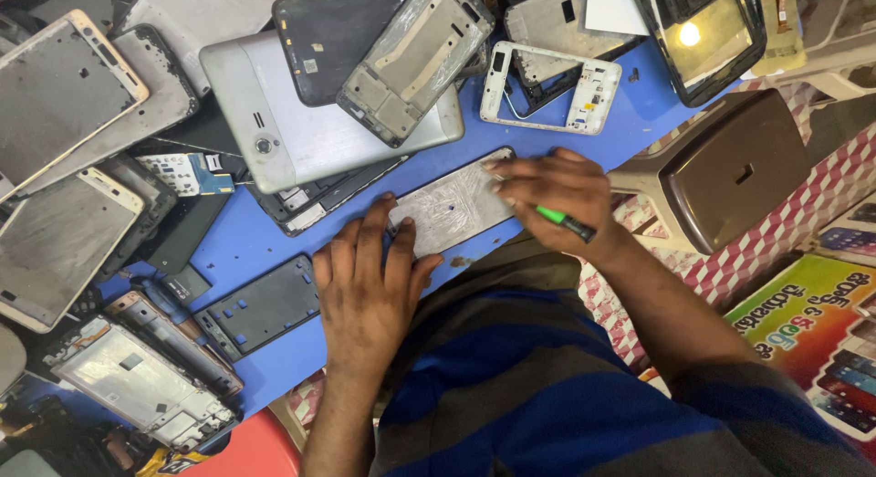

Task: The person uses a green-handled screwdriver to scrape adhesive residue from the back of a disassembled smartphone. They repeatedly rub the tool across the metal surface, occasionally lifting the phone to inspect the progress. The workspace is cluttered with other phone parts and tools.

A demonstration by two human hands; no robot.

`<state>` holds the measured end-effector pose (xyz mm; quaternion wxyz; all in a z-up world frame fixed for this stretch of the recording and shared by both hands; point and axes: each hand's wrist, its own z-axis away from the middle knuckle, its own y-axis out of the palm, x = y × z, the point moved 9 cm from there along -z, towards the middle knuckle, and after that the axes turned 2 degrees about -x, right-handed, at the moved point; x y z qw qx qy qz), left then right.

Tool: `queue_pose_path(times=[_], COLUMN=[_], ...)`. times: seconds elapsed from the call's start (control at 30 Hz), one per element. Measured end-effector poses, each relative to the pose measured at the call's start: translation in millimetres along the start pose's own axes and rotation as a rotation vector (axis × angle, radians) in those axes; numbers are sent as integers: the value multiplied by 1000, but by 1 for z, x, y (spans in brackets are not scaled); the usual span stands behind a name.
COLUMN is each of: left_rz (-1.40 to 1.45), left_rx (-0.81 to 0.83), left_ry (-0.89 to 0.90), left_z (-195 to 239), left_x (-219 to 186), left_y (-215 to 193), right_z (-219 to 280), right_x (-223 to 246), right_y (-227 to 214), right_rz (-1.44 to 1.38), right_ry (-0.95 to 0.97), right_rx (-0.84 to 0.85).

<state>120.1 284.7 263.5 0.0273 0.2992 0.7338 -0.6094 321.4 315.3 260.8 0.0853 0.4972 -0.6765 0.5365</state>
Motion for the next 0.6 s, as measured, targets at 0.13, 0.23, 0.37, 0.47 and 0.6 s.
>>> queue_pose_path(times=[0.13, 0.23, 0.37, 0.47, 0.6], left_rz=[5, 6, -4, -10, 7], left_rx=[-4, -8, 10, 11, 0], left_ry=[3, 2, -4, -1, -3], left_z=[0, -1, -1, -2, -4], left_x=[0, 0, -1, -2, -2], left_y=[-2, -3, -2, -2, -4], right_z=[3, 5, 8, 8, 1], right_x=[-3, -4, -7, -3, 1], right_y=[3, 4, 1, 0, 0], right_rz=[12, 23, -38, 117, 19], right_ry=[5, 2, 9, -23, 6], right_rx=[-2, -19, -60, -89, -36])
